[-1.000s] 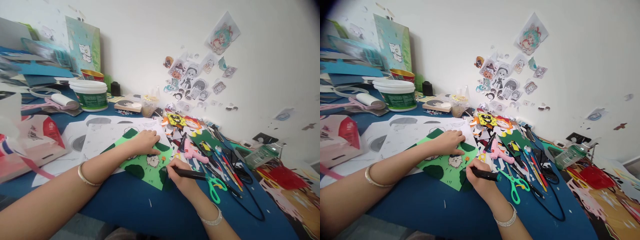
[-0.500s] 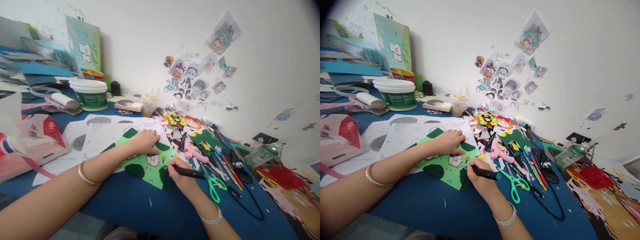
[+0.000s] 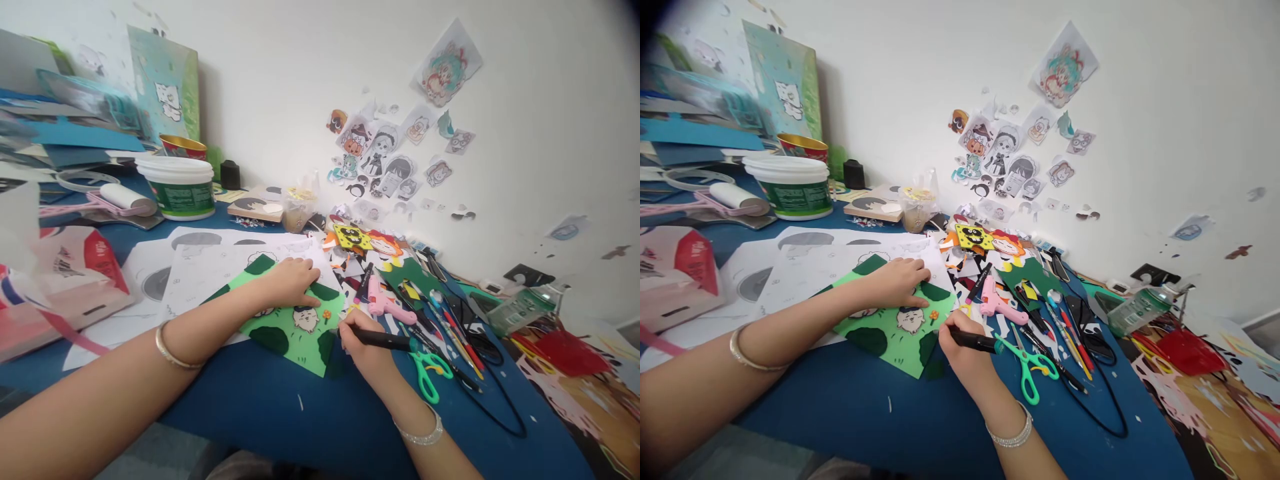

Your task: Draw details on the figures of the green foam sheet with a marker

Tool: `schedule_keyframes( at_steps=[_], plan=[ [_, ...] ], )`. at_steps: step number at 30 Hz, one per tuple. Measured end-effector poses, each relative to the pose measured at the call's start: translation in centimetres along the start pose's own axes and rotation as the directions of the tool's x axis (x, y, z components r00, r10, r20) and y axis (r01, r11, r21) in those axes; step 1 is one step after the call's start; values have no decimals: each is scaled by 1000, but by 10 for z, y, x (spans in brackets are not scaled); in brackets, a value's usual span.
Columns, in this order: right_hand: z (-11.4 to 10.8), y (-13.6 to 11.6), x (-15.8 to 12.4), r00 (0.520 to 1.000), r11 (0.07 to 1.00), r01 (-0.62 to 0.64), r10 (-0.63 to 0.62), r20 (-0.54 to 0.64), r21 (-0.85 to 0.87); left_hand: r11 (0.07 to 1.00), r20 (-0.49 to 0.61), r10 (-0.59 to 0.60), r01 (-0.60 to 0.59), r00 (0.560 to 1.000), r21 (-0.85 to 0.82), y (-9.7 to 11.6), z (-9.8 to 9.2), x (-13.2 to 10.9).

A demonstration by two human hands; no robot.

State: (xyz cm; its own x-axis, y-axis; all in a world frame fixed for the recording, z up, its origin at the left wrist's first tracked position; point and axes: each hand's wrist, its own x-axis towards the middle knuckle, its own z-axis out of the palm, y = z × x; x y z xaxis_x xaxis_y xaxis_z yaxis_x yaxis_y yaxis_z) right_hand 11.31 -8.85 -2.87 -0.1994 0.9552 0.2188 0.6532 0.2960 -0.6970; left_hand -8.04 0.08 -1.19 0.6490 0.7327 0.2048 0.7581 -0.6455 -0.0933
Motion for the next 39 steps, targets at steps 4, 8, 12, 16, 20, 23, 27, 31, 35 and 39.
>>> schedule_keyframes(
  at_steps=[4,8,12,16,20,23,27,31,35,39],
  plan=[
    [1,2,0,1000,1000,13,-13,-1,-2,1000,7,-3,3,1000,0,0,0,0],
    [1,5,-1,995,999,-20,23,-93,32,1000,22,-8,8,1000,-12,1,-3,0],
    [0,7,-1,994,993,-46,55,-91,106,999,38,-15,16,999,-29,2,-4,0],
    [0,8,0,999,995,-22,26,-40,94,999,30,-6,7,1000,-32,1,-4,0],
    [1,8,0,996,996,-48,53,-75,72,999,27,-8,9,1000,-39,1,-3,0],
    [1,8,1,996,996,-49,54,-65,72,999,31,-4,5,1000,-34,0,-3,0],
    [1,10,2,995,994,-51,59,-84,93,1000,34,-5,5,999,-23,0,-3,0],
    [2,11,2,994,996,-51,58,-90,80,1000,31,-7,8,999,-13,0,-3,0],
    [1,11,2,991,996,-40,50,-123,84,1000,31,1,0,1000,-14,0,-2,0],
    [0,9,2,991,994,-51,62,-119,93,1000,35,-2,2,999,-20,1,-3,1]
  ],
)
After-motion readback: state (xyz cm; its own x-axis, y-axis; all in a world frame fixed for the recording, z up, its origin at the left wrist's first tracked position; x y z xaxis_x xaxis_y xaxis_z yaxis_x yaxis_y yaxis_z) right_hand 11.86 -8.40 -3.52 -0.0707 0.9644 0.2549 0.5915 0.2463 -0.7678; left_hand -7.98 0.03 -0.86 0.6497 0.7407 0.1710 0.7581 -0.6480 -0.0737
